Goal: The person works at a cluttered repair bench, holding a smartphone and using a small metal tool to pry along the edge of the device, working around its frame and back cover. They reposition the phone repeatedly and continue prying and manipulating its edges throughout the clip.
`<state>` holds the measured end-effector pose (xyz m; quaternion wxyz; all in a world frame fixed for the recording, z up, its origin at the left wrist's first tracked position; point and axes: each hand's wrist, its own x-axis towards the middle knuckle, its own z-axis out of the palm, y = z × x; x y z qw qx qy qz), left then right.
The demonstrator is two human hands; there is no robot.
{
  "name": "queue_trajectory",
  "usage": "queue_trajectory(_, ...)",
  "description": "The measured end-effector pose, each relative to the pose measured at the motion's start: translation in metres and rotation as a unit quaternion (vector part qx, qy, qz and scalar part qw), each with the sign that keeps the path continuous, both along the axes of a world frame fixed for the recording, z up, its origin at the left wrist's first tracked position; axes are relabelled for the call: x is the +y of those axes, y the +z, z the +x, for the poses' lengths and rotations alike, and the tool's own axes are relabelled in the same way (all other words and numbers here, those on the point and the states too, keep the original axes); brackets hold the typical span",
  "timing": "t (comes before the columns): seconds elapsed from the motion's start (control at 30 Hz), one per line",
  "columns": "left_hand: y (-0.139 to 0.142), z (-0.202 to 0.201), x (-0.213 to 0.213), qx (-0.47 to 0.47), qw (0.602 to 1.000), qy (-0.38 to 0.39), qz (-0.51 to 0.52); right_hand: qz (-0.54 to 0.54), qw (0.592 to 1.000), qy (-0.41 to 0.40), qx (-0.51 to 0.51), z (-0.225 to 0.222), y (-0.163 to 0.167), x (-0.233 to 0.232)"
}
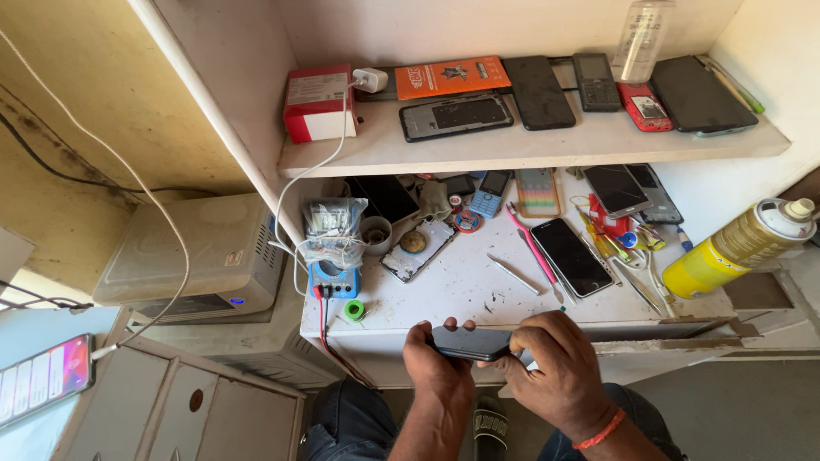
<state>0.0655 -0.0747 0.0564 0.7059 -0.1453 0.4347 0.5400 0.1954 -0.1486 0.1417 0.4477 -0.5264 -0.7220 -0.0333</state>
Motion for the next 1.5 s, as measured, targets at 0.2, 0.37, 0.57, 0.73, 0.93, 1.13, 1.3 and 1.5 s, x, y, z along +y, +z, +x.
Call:
queue_trajectory(0.2, -0.036, -0.017, 0.019, -0.117, 0.989, 0.082, 0.038, -0.024, 0.998, 0.001, 0.052, 0.013, -0.037, 0.008)
queue_trajectory(0.37, -0.044, -0.036, 0.036, -0.095, 0.993, 0.061, 0.043, -0.176, 0.967, -0.151, 0.11, 0.059, -0.088, 0.023)
queue_trajectory(0.57, -0.044, -0.028, 0.055, 0.003, 0.999, -0.007, 0.05, -0.257, 0.929, -0.253, 0.08, 0.1, -0.12, 0.043)
queue_trajectory(0.73, -0.059, -0.02, 0.075, 0.035, 0.995, -0.052, 0.073, -0.325, 0.898, -0.296, -0.026, 0.103, -0.117, 0.067)
queue_trajectory(0.93, -0.067, -0.022, 0.072, 0.077, 0.988, -0.095, 0.091, -0.417, 0.848, -0.313, -0.091, 0.112, -0.116, 0.089)
queue_trajectory(1.13, -0.049, -0.023, 0.064, 0.072, 0.993, -0.072, 0.063, -0.398, 0.87, -0.253, 0.142, 0.124, -0.135, 0.084)
queue_trajectory(1.3, -0.057, -0.024, 0.063, -0.009, 0.989, -0.073, 0.129, -0.391, 0.632, -0.074, 0.665, 0.13, -0.142, 0.071)
queue_trajectory(1.5, -0.055, -0.024, 0.045, -0.091, 0.953, -0.212, 0.195, -0.324, 0.523, 0.097, 0.782, 0.087, -0.131, 0.045)
